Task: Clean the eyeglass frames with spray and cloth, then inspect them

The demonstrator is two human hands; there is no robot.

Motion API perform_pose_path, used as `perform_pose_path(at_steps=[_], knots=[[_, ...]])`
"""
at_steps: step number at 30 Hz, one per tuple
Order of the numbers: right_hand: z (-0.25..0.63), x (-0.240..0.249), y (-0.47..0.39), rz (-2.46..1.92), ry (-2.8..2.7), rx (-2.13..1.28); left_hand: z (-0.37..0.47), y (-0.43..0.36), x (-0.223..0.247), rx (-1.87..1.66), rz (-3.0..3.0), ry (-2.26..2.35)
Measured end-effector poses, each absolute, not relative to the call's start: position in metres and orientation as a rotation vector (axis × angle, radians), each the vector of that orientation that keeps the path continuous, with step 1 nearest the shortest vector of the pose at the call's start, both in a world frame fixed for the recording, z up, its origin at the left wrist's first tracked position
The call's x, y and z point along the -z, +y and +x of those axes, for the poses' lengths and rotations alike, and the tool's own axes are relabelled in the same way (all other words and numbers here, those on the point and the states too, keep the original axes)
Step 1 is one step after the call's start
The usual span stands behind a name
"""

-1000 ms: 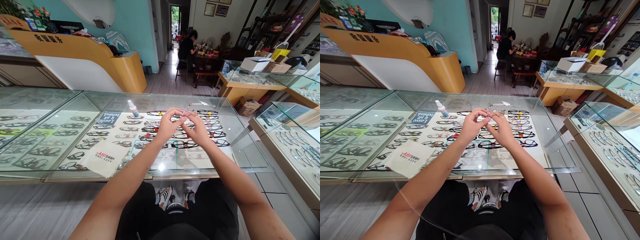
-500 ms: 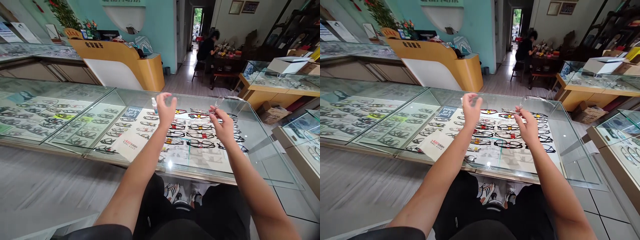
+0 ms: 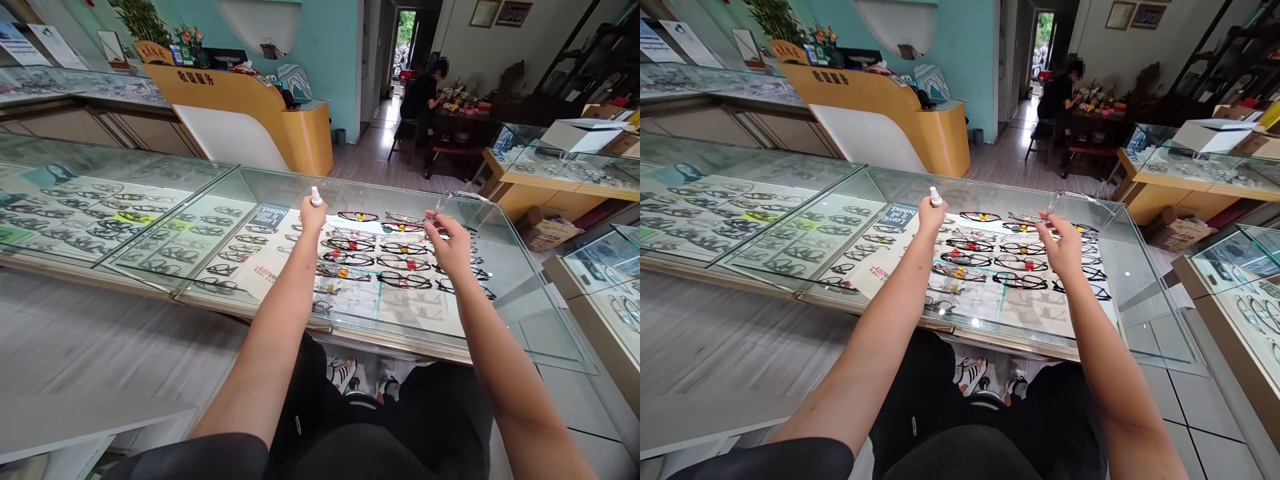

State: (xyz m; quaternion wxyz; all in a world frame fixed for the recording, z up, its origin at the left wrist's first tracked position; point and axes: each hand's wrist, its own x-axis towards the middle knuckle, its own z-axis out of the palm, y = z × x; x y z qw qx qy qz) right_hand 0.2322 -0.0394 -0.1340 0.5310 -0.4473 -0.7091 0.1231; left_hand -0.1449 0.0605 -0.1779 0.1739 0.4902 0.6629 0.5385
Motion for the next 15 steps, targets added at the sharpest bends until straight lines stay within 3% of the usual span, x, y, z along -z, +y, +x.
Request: perform_pose_path(at_steps=[6,10,15], knots=[[0.233,0.125,-0.042,-1.056,-1.651,-0.27,-0.135,0.05,0.15,-1.728,1.055,1.709],[0.231,0.116,-0.049,-1.037,-1.625,-0.269,-0.104,0.025,0.109,-1.875,1.075,1.203],[0.22,0.108,-0.066,-0.948,-1.749,-0.369,-0.055,-0.023,0.074,-1.648,1.108,0.735]])
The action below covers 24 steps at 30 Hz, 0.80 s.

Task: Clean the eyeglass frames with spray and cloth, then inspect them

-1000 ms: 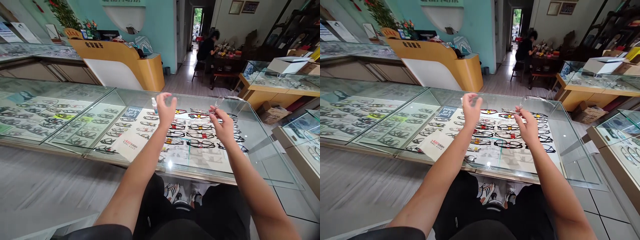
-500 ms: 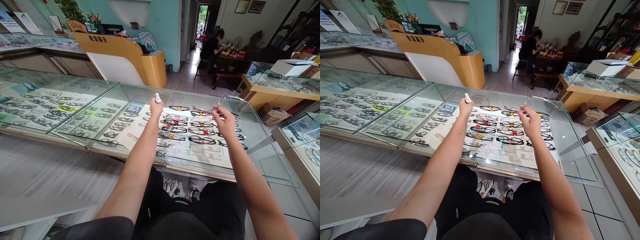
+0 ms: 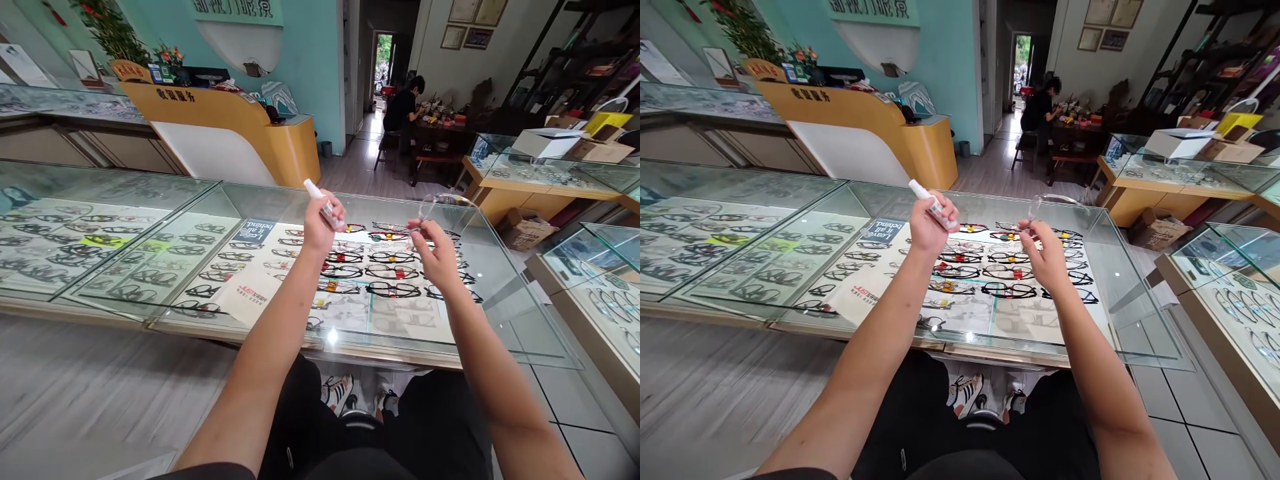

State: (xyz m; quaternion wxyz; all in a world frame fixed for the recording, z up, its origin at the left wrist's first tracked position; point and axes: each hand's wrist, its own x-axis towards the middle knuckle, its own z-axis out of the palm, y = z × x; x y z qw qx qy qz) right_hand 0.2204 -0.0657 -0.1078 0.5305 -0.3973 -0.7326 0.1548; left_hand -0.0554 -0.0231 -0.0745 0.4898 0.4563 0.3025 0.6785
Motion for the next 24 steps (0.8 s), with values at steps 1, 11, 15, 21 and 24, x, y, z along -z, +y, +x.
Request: perform_pose_path(at_steps=[1,11,15,21,24], knots=[[0.218,0.107,-0.069,-0.928,-1.779,-0.413,-0.049,-0.031,0.072,-1.558,1.111,0.687],[0.205,0.106,-0.082,-0.858,-1.867,-0.73,-0.025,-0.044,0.077,-1.182,1.233,0.631],[0.201,0.102,-0.086,-0.774,-1.86,-0.914,-0.014,-0.041,0.092,-1.248,1.437,0.796],[0.195,0.101,-0.089,-0.683,-1.858,-1.046,-0.005,-0.044,0.096,-1.249,1.649,0.895],[0.195,0.101,-0.09,-0.664,-1.864,-1.074,-0.005,-0.044,0.095,-1.231,1.666,0.91]])
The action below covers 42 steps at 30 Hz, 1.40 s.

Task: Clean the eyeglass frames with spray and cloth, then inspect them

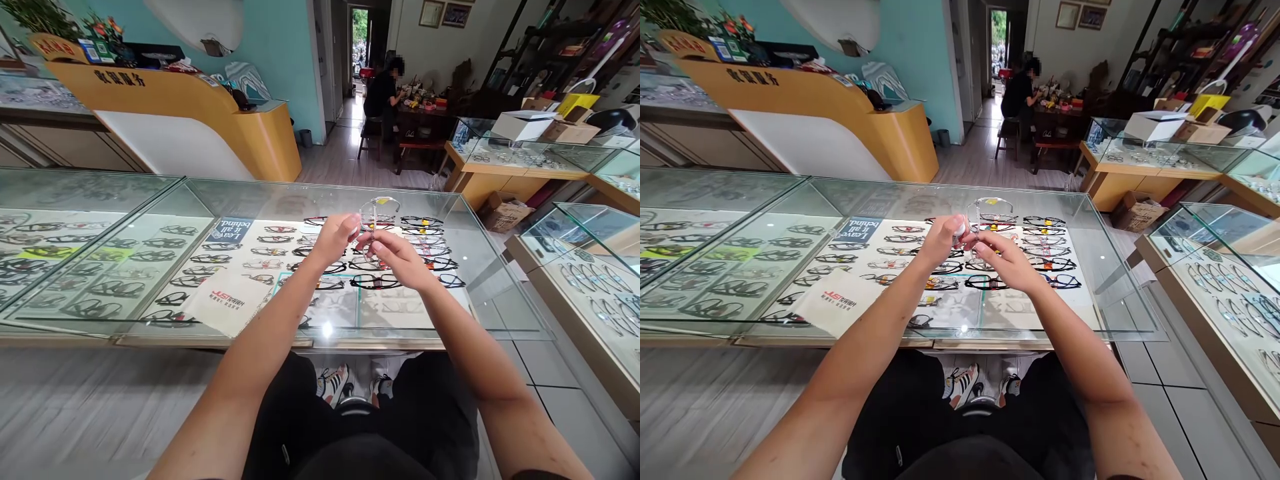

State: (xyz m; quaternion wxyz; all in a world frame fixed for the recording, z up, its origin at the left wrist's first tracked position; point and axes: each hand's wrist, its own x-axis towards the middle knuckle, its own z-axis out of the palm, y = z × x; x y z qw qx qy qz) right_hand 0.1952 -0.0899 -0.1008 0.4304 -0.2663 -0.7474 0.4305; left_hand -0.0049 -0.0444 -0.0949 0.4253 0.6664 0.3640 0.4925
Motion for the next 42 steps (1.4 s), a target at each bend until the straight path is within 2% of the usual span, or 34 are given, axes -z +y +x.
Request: perform_pose_path(at_steps=[11,18,24,29,31,34,42], knots=[[0.206,0.104,-0.076,-0.771,-1.609,-1.005,0.0,-0.051,0.098,-1.156,1.794,0.875],[0.206,0.107,-0.074,-0.773,-1.56,-1.084,0.006,-0.053,0.108,-1.074,1.924,0.868],[0.213,0.105,-0.071,-0.806,-1.536,-1.091,-0.01,-0.053,0.081,-1.238,1.661,0.865],[0.218,0.102,-0.07,-0.738,-1.446,-1.145,-0.06,-0.019,0.066,-1.545,1.508,1.19],[0.218,0.1,-0.071,-0.694,-1.427,-1.164,-0.089,0.003,0.07,-1.562,1.433,1.358],[0.217,0.099,-0.072,-0.685,-1.427,-1.178,-0.132,0.028,0.084,-1.405,1.38,1.682],[0.217,0.102,-0.072,-0.68,-1.419,-1.184,-0.203,0.018,0.124,-1.12,1.615,1.955]])
